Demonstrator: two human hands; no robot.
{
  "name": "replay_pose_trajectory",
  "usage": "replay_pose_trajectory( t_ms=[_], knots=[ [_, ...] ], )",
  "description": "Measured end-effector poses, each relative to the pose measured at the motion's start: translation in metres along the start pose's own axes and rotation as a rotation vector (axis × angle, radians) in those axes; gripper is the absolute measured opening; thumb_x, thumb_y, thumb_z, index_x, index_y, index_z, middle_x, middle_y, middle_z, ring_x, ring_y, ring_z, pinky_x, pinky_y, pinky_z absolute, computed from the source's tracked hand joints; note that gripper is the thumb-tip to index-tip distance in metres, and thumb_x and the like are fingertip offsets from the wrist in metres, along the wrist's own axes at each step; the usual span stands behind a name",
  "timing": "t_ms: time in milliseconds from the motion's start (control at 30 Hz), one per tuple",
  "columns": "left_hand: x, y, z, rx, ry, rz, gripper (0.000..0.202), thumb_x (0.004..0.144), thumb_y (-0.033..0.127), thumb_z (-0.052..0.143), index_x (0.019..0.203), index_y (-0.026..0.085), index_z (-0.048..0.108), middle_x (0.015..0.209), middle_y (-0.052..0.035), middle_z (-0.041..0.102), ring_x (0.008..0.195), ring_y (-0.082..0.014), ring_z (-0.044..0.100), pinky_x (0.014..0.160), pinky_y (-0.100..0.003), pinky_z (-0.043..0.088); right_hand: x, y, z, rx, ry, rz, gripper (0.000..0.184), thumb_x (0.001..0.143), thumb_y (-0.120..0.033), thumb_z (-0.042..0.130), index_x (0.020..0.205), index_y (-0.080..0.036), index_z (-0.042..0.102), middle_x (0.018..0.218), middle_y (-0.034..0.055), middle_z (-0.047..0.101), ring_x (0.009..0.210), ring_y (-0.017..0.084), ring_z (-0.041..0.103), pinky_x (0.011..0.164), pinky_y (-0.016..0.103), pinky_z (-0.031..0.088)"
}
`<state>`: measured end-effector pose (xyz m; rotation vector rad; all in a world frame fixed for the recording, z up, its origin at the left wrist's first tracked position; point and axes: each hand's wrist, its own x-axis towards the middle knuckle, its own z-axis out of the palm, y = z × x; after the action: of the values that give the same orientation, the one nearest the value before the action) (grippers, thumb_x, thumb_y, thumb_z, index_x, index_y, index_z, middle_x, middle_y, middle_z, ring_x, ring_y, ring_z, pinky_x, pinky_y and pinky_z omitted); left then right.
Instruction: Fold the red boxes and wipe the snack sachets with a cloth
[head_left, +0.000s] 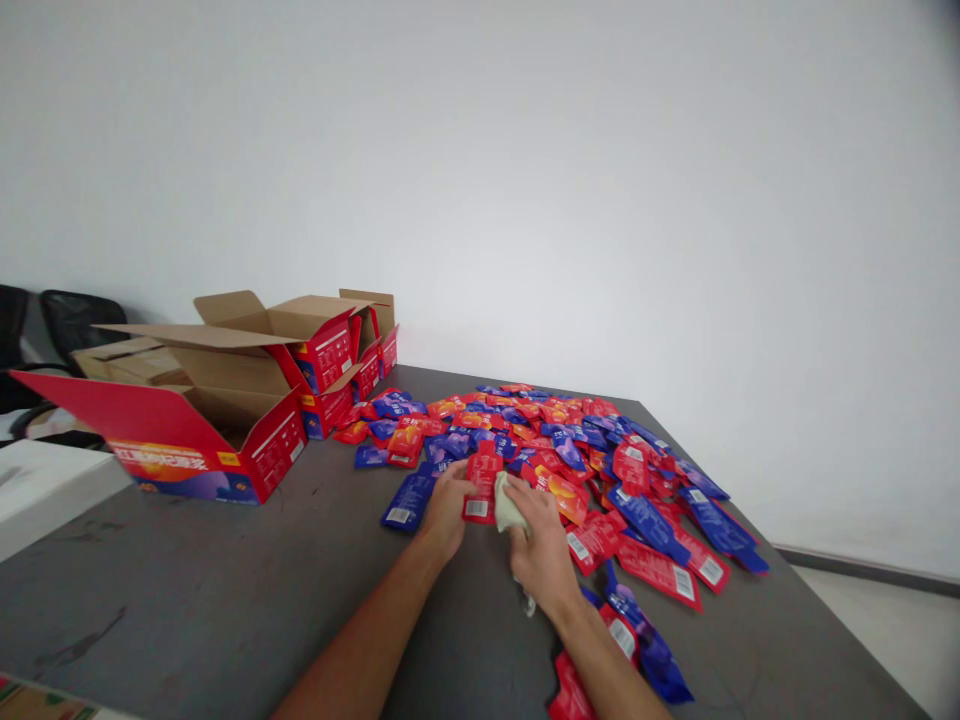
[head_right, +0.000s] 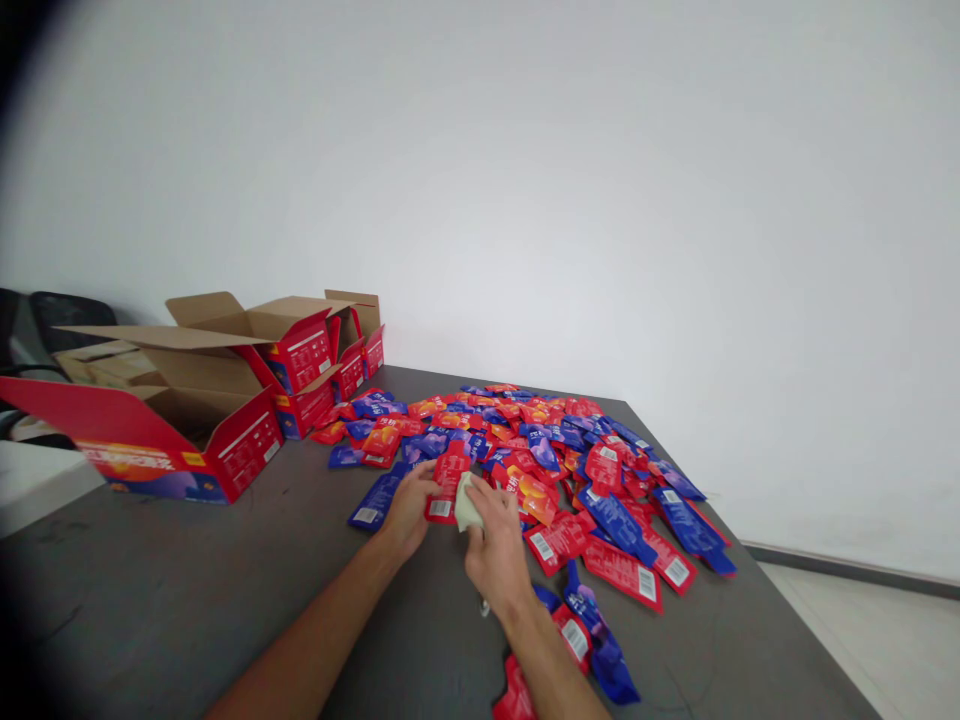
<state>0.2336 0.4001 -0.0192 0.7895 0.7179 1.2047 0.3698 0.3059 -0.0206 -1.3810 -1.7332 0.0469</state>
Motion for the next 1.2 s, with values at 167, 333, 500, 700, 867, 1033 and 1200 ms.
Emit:
replay_pose_trajectory(
  t_ms=[167, 333, 500, 700, 867, 1033, 1200],
  knots=[
    [0.0, -0.001, -0.003, -0.015, 0.027, -0.022, 0.065, 0.053, 0.004, 0.06, 0.117, 0.019, 0.058, 0.079, -0.0001, 0.069, 0.058, -0.0142, 0.062, 0.056, -0.025, 0.046, -0.001, 0.009, 0.001, 0.036, 0.034, 0.034, 0.06, 0.075, -0.003, 0.051, 0.131, -0.024, 0.058, 0.139, 0.007, 0.057, 0.128, 0.026, 0.048, 0.11, 0.052, 0.038],
    [-0.004, -0.003, 0.002, -0.082, -0.176, -0.118, 0.053, 0.062, 0.009, 0.067, 0.115, 0.015, 0.064, 0.089, -0.0061, 0.073, 0.066, -0.0152, 0.066, 0.061, -0.025, 0.048, -0.004, 0.003, 0.008, 0.045, -0.026, -0.002, 0.065, 0.076, -0.001, 0.048, 0.137, -0.026, 0.053, 0.146, 0.0059, 0.051, 0.128, 0.026, 0.047, 0.109, 0.052, 0.04],
    [-0.006, -0.004, 0.01, -0.23, -0.259, -0.256, 0.039, 0.086, 0.045, 0.058, 0.098, 0.01, 0.07, 0.088, -0.0121, 0.073, 0.08, -0.0216, 0.07, 0.071, -0.03, 0.054, -0.004, 0.0, 0.009, 0.023, -0.122, -0.17, 0.072, 0.075, -0.001, 0.049, 0.14, -0.029, 0.051, 0.149, 0.0036, 0.05, 0.129, 0.026, 0.045, 0.11, 0.054, 0.038],
    [-0.012, 0.002, 0.015, -0.311, -0.385, -0.323, 0.027, 0.094, 0.034, 0.054, 0.101, 0.012, 0.068, 0.088, -0.009, 0.073, 0.082, -0.0186, 0.07, 0.075, -0.028, 0.055, -0.002, 0.009, 0.003, -0.072, -0.046, -0.123, 0.069, 0.076, 0.0, 0.045, 0.138, -0.03, 0.054, 0.147, 0.0027, 0.051, 0.125, 0.027, 0.048, 0.105, 0.054, 0.041],
    [-0.021, 0.0, 0.02, -0.255, -0.531, -0.425, 0.027, 0.094, 0.032, 0.055, 0.113, 0.017, 0.065, 0.093, -0.0067, 0.073, 0.084, -0.0185, 0.07, 0.075, -0.029, 0.055, 0.0, 0.023, -0.004, -0.152, 0.162, -0.035, 0.058, 0.084, -0.006, 0.044, 0.136, -0.029, 0.057, 0.145, 0.0054, 0.053, 0.126, 0.028, 0.048, 0.105, 0.055, 0.04],
    [-0.017, 0.0, 0.018, -0.281, -0.424, -0.389, 0.026, 0.092, 0.034, 0.055, 0.097, 0.013, 0.069, 0.09, -0.0097, 0.074, 0.084, -0.0199, 0.07, 0.075, -0.028, 0.054, 0.0, 0.001, -0.001, -0.089, -0.04, -0.133, 0.071, 0.075, 0.0, 0.044, 0.138, -0.03, 0.054, 0.147, 0.0025, 0.051, 0.122, 0.026, 0.048, 0.105, 0.052, 0.041],
    [-0.008, 0.003, 0.009, -0.084, -0.335, -0.289, 0.034, 0.086, 0.042, 0.06, 0.096, 0.013, 0.072, 0.095, -0.0126, 0.075, 0.09, -0.0238, 0.07, 0.081, -0.033, 0.054, 0.002, -0.022, -0.002, -0.036, -0.223, -0.169, 0.077, 0.065, 0.003, 0.046, 0.135, -0.03, 0.057, 0.145, 0.0008, 0.054, 0.122, 0.026, 0.048, 0.109, 0.054, 0.036]
  ],
)
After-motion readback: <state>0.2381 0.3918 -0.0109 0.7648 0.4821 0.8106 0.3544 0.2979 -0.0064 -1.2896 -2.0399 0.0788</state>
